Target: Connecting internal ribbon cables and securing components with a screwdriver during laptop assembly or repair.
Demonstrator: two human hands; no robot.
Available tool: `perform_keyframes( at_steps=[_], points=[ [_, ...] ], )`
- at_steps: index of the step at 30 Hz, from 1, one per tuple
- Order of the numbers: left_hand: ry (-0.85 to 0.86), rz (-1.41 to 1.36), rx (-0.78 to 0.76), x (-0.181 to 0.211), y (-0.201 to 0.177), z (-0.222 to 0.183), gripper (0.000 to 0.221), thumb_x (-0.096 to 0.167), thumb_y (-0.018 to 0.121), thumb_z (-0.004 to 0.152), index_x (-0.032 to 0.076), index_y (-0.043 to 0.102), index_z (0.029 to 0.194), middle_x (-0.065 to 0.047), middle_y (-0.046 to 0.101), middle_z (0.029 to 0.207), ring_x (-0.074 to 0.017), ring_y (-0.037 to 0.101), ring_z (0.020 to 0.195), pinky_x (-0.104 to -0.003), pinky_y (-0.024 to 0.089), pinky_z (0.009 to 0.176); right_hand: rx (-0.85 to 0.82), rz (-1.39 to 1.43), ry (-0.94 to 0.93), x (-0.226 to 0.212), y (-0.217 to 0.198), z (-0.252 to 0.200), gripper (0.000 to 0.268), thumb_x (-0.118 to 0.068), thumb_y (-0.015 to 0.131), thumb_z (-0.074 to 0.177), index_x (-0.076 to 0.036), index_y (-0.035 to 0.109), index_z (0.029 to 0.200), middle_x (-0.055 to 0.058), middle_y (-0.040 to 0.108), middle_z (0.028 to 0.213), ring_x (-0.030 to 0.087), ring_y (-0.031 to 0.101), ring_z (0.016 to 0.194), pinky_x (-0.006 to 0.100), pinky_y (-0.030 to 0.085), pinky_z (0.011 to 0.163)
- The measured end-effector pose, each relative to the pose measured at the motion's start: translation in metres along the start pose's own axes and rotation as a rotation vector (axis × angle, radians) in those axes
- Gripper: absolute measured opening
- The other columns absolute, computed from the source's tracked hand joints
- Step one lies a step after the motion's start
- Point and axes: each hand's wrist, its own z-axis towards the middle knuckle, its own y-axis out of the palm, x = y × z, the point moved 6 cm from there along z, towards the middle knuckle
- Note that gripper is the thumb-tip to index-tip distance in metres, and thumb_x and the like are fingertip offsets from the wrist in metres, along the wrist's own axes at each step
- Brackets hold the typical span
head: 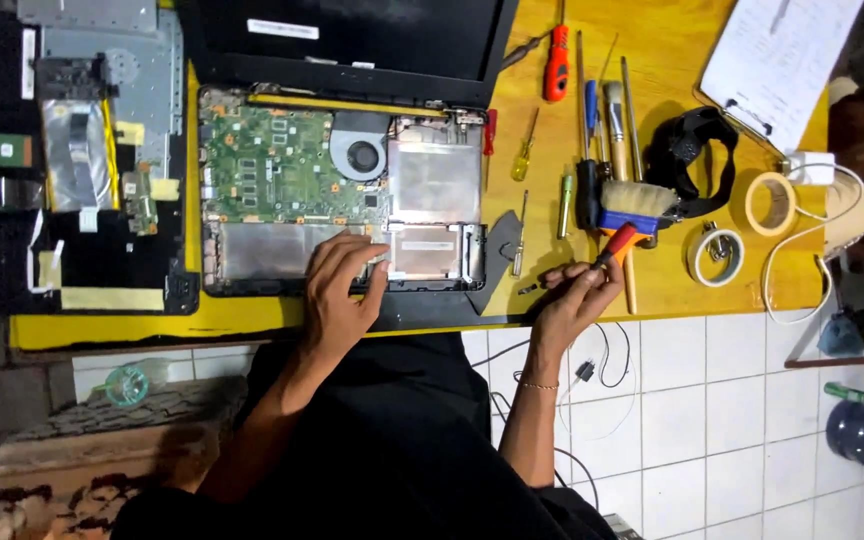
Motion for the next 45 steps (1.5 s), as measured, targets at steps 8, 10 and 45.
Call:
perform_keyframes(
  at_steps=[8, 10, 45],
  points=[
    [0.118, 0.068, -0.023, 0.017, 0.006, 0.005, 0.018, 0.005, 0.072, 0.093, 0.007, 0.075, 0.111, -0.01, 0.071, 0.099, -0.0358, 0.068, 0.103, -0.052, 0.052, 0.098, -0.021, 0.113, -0.01, -0.008, 0.004, 0.0, 0.027, -0.006, 0.039, 0.111, -0.005, 0.04, 0.138, 0.012, 0.054, 0.09, 0.019, 0.063, 0.067, 0.026, 0.052, 0.06],
    [0.169, 0.084, -0.04, 0.029, 0.018, 0.008, 0.02, 0.004, 0.073, 0.091, 0.008, 0.076, 0.11, -0.009, 0.071, 0.099, -0.0358, 0.068, 0.102, -0.053, 0.053, 0.097, -0.013, 0.118, -0.013, -0.011, 0.006, 0.001, 0.027, -0.006, 0.042, 0.111, -0.005, 0.04, 0.138, 0.013, 0.057, 0.092, 0.019, 0.064, 0.069, 0.025, 0.052, 0.062],
    [0.34, -0.346, -1.719, -0.046, 0.297, -0.225, 0.04, 0.03, 0.067, 0.083, 0.007, 0.06, 0.051, -0.01, 0.058, 0.053, -0.0222, 0.053, 0.051, -0.037, 0.048, 0.051, 0.001, 0.087, 0.119, 0.006, -0.006, -0.002, 0.024, 0.003, 0.05, 0.098, -0.011, 0.047, 0.118, 0.003, 0.058, 0.089, 0.016, 0.067, 0.073, 0.026, 0.061, 0.065]
  ],
)
